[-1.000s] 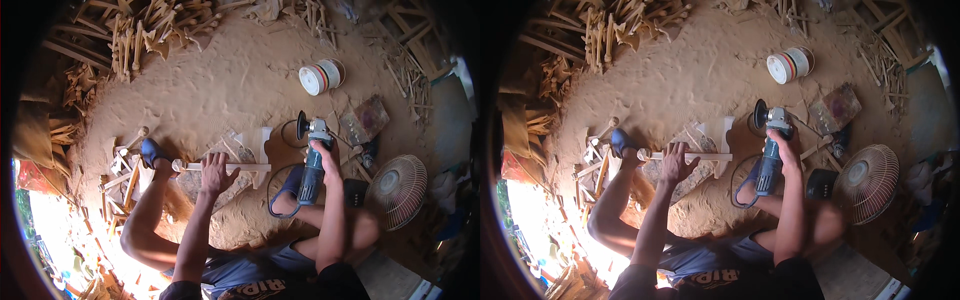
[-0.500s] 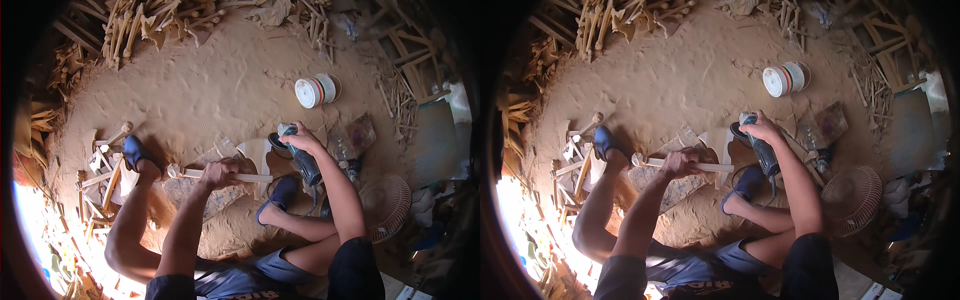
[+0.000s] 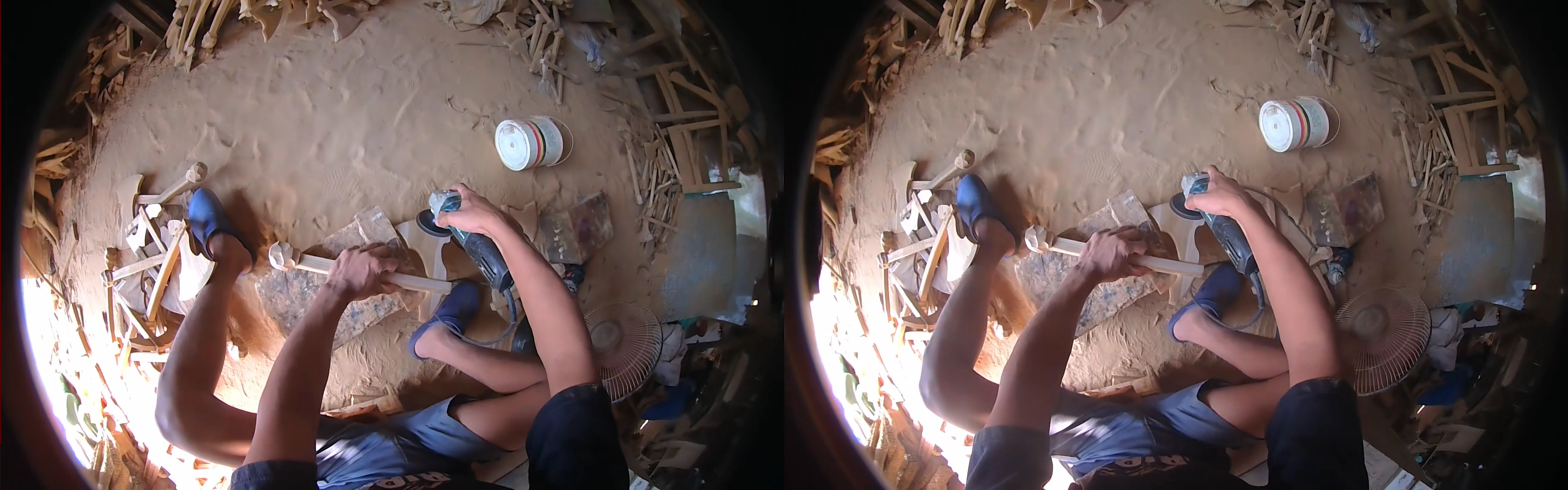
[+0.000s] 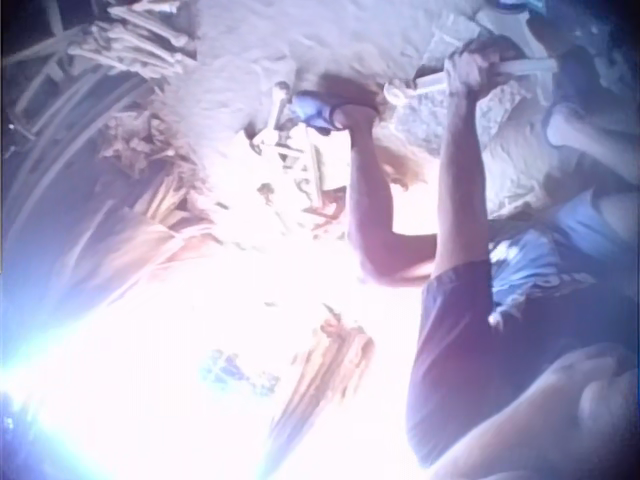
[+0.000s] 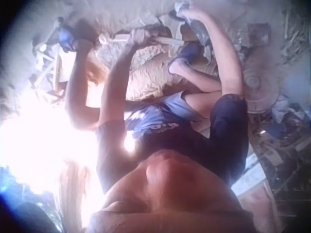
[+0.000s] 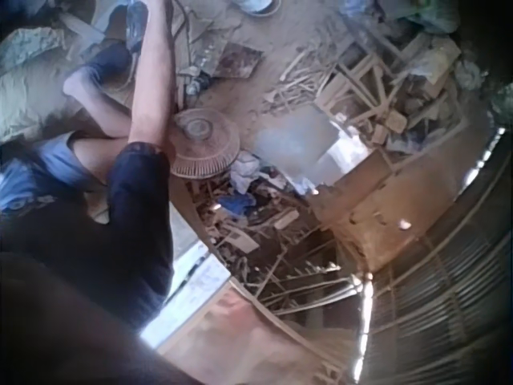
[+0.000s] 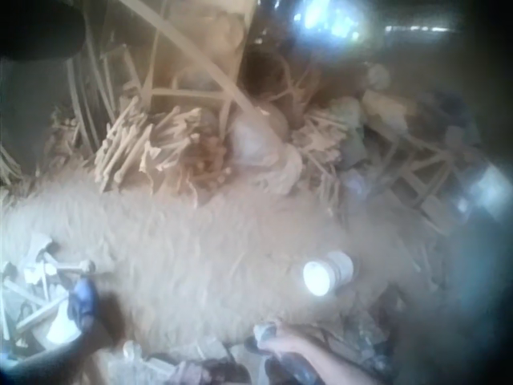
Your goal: The person shapes a wooden axe handle using an angle grinder. They grind several sides of the handle and head region while holding it by hand on a stone block, then lift it to view the progress from different angles.
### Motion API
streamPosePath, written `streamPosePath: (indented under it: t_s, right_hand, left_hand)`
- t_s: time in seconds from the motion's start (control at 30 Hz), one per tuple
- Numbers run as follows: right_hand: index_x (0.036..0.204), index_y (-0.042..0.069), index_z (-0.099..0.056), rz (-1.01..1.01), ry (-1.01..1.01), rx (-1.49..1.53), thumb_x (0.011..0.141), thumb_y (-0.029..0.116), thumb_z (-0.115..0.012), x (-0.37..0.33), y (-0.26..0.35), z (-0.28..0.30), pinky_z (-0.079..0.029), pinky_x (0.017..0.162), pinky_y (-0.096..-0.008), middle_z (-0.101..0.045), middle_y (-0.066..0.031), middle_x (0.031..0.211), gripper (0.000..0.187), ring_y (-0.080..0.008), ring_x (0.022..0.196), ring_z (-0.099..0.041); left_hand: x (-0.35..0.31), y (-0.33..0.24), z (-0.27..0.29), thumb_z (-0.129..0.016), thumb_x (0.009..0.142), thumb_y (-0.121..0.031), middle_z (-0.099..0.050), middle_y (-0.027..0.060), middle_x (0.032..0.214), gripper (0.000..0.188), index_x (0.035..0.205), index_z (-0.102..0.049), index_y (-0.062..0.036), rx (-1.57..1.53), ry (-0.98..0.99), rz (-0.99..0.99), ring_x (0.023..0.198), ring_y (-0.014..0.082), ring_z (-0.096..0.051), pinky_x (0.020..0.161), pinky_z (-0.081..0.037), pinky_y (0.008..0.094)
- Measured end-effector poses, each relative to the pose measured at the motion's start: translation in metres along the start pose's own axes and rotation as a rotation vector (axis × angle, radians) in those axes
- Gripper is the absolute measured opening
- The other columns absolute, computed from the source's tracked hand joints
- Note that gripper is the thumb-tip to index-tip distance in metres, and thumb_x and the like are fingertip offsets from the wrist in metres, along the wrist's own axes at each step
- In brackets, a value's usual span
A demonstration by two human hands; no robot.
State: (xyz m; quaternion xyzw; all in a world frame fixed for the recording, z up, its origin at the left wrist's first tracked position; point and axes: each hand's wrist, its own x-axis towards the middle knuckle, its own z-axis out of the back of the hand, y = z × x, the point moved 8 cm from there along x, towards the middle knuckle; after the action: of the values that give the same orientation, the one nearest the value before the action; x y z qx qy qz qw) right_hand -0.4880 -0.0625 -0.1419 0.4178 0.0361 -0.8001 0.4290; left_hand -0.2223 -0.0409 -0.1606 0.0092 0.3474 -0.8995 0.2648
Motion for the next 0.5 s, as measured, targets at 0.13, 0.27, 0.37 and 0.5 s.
streamPosePath:
  t_s: [0.13, 0.27, 0.37, 0.5]
  right_hand:
    - [0.162, 0.011, -0.045, -0.023, -0.027, -0.085, 0.073, 0.039, -0.081, -0.005, 0.012, 0.005, -0.055, 0.111, -0.0458, -0.067, -0.0250, 0.147, 0.100, -0.0412, 0.133, -0.068]
    - [0.164, 0.014, -0.041, -0.071, -0.094, -0.176, 0.076, 0.040, -0.081, -0.016, -0.006, 0.028, -0.056, 0.109, -0.0492, -0.070, -0.0256, 0.142, 0.100, -0.0424, 0.130, -0.069]
    - [0.166, 0.015, -0.035, -0.007, -0.342, -0.062, 0.084, 0.039, -0.081, -0.050, -0.026, 0.063, -0.056, 0.107, -0.0519, -0.071, -0.0282, 0.137, 0.097, -0.0466, 0.126, -0.070]
    - [0.165, 0.015, -0.034, 0.080, -0.485, 0.049, 0.087, 0.036, -0.081, -0.101, -0.021, 0.102, -0.055, 0.105, -0.0542, -0.072, -0.0300, 0.132, 0.093, -0.0488, 0.124, -0.070]
  left_hand:
    - [0.006, -0.004, -0.001, -0.085, 0.084, -0.054, -0.072, 0.0000, 0.135, 0.048, 0.126, -0.078, -0.0303, 0.018, 0.045, -0.014, 0.128, 0.0290, -0.069, 0.100, -0.061, 0.0496]
    - [0.007, -0.005, -0.004, -0.085, 0.084, -0.054, -0.071, 0.0045, 0.130, 0.051, 0.125, -0.077, -0.0265, 0.043, 0.097, 0.038, 0.125, 0.0316, -0.070, 0.098, -0.061, 0.0518]
    - [0.004, -0.009, -0.011, -0.080, 0.089, -0.058, -0.070, 0.0088, 0.131, 0.054, 0.126, -0.073, -0.0186, 0.109, 0.016, -0.087, 0.122, 0.0337, -0.072, 0.096, -0.062, 0.0516]
    - [-0.002, -0.017, -0.024, -0.071, 0.096, -0.060, -0.068, 0.0097, 0.121, 0.054, 0.115, -0.068, -0.0094, 0.185, -0.205, -0.234, 0.114, 0.0324, -0.073, 0.088, -0.063, 0.0477]
